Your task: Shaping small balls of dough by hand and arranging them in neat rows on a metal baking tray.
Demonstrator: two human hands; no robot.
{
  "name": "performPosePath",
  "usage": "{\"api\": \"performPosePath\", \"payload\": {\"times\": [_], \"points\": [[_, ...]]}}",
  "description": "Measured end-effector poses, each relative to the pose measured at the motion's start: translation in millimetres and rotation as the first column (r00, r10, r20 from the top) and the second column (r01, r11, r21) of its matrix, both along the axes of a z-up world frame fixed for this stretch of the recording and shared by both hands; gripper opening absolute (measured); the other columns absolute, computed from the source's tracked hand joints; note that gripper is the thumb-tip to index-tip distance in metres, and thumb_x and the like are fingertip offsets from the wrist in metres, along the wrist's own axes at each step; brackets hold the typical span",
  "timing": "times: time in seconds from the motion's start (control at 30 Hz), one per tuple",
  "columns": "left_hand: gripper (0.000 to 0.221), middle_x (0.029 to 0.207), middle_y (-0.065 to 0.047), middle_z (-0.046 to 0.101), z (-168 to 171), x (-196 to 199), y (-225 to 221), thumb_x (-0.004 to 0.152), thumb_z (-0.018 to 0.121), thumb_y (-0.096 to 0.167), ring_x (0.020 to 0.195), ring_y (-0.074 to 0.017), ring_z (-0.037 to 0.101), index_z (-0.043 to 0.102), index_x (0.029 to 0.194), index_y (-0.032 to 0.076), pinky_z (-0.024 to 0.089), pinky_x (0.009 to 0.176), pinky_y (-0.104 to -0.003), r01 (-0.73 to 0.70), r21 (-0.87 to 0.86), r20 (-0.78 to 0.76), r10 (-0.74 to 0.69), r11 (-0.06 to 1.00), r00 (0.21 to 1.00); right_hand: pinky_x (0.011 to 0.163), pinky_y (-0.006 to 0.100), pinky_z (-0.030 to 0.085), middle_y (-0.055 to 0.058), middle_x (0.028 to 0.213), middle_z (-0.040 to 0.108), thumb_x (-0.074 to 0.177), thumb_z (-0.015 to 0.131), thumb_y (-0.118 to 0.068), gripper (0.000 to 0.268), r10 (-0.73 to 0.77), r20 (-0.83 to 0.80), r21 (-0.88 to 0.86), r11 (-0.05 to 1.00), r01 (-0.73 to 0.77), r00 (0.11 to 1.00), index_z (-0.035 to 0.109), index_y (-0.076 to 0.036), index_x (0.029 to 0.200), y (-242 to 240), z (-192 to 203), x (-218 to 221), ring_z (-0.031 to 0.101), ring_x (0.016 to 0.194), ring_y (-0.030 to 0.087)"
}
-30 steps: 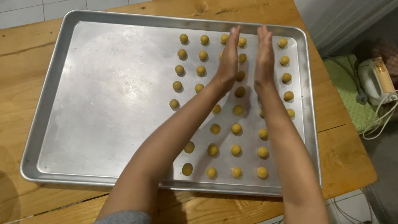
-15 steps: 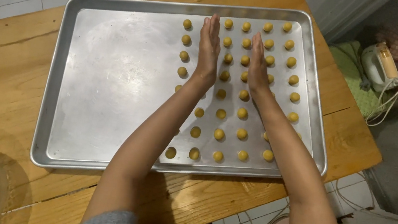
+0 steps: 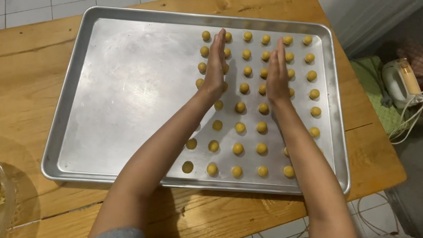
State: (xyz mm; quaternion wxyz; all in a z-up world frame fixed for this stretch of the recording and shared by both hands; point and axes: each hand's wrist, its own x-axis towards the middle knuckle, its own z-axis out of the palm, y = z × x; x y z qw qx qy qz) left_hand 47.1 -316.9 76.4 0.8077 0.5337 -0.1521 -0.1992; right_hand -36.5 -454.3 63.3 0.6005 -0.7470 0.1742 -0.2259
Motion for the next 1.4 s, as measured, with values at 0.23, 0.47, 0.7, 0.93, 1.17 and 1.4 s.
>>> {"api": "performPosePath", "payload": {"times": [0.23, 0.47, 0.7, 0.93, 1.17, 1.4], "points": [[0.077, 0.171, -0.006, 0.016, -3, 12, -7, 0.099, 0.025, 0.059, 0.159, -0.0210, 0.010, 0.021, 0.161, 0.014, 0.013, 0.127, -0.047, 0.017, -0.063, 0.000, -0.017, 0.998, 1.000, 0.127, 0.052, 0.006, 0.011, 0.173, 0.015, 0.100, 0.020, -0.065, 0.080, 0.061, 0.205, 0.220, 0.970, -0.107, 0.977, 0.012, -0.016, 0.163, -9, 2, 47, 0.010, 0.161, 0.028], [0.089, 0.172, -0.009, 0.005, -18, 33, -42, 0.096, 0.018, 0.072, 0.158, -0.0257, 0.003, 0.013, 0.164, 0.013, -0.001, 0.128, -0.046, 0.141, 0.060, -0.027, -0.139, 0.988, 0.990, 0.126, 0.054, -0.004, 0.009, 0.173, 0.005, 0.096, 0.020, -0.075, 0.092, 0.074, 0.084, 0.309, 0.946, -0.096, 0.994, 0.010, -0.014, 0.165, -11, -37, 101, 0.001, 0.160, 0.028], [0.094, 0.170, -0.013, 0.015, -48, 58, -80, 0.095, 0.028, 0.080, 0.156, -0.0312, 0.014, 0.018, 0.165, 0.018, 0.000, 0.131, -0.043, 0.173, 0.145, -0.212, -0.141, 0.974, 0.967, 0.128, 0.052, -0.012, 0.016, 0.172, 0.002, 0.104, 0.018, -0.074, 0.091, 0.058, 0.084, 0.277, 0.958, -0.079, 0.995, 0.009, -0.008, 0.166, -12, -36, 110, -0.004, 0.159, 0.035], [0.094, 0.171, -0.011, 0.012, -38, 52, -67, 0.098, 0.020, 0.079, 0.157, -0.0280, 0.009, 0.018, 0.164, 0.012, -0.002, 0.131, -0.042, 0.161, 0.249, -0.121, -0.134, 0.955, 0.984, 0.129, 0.051, -0.011, 0.016, 0.172, 0.003, 0.104, 0.019, -0.074, 0.092, 0.036, 0.064, 0.276, 0.960, -0.053, 0.997, 0.010, -0.006, 0.166, -4, -34, 98, -0.003, 0.158, 0.036], [0.087, 0.169, -0.016, 0.020, -12, 45, -60, 0.103, 0.019, 0.070, 0.157, -0.0305, 0.016, 0.023, 0.162, 0.006, 0.003, 0.132, -0.043, 0.169, 0.207, -0.046, -0.163, 0.964, 0.985, 0.129, 0.050, -0.009, 0.017, 0.172, 0.004, 0.103, 0.020, -0.074, 0.093, 0.013, 0.051, 0.275, 0.961, -0.026, 0.999, 0.012, -0.005, 0.165, 8, -22, 103, -0.002, 0.158, 0.036], [0.092, 0.169, -0.019, 0.017, 20, 29, -46, 0.100, 0.022, 0.071, 0.156, -0.0330, 0.014, 0.020, 0.162, 0.004, 0.004, 0.132, -0.046, 0.156, 0.138, -0.086, -0.146, 0.978, 0.986, 0.130, 0.048, -0.008, 0.018, 0.171, 0.005, 0.103, 0.021, -0.074, 0.094, -0.002, 0.040, 0.268, 0.963, -0.009, 0.999, 0.013, -0.004, 0.165, 23, -11, 95, -0.001, 0.158, 0.036]]}}
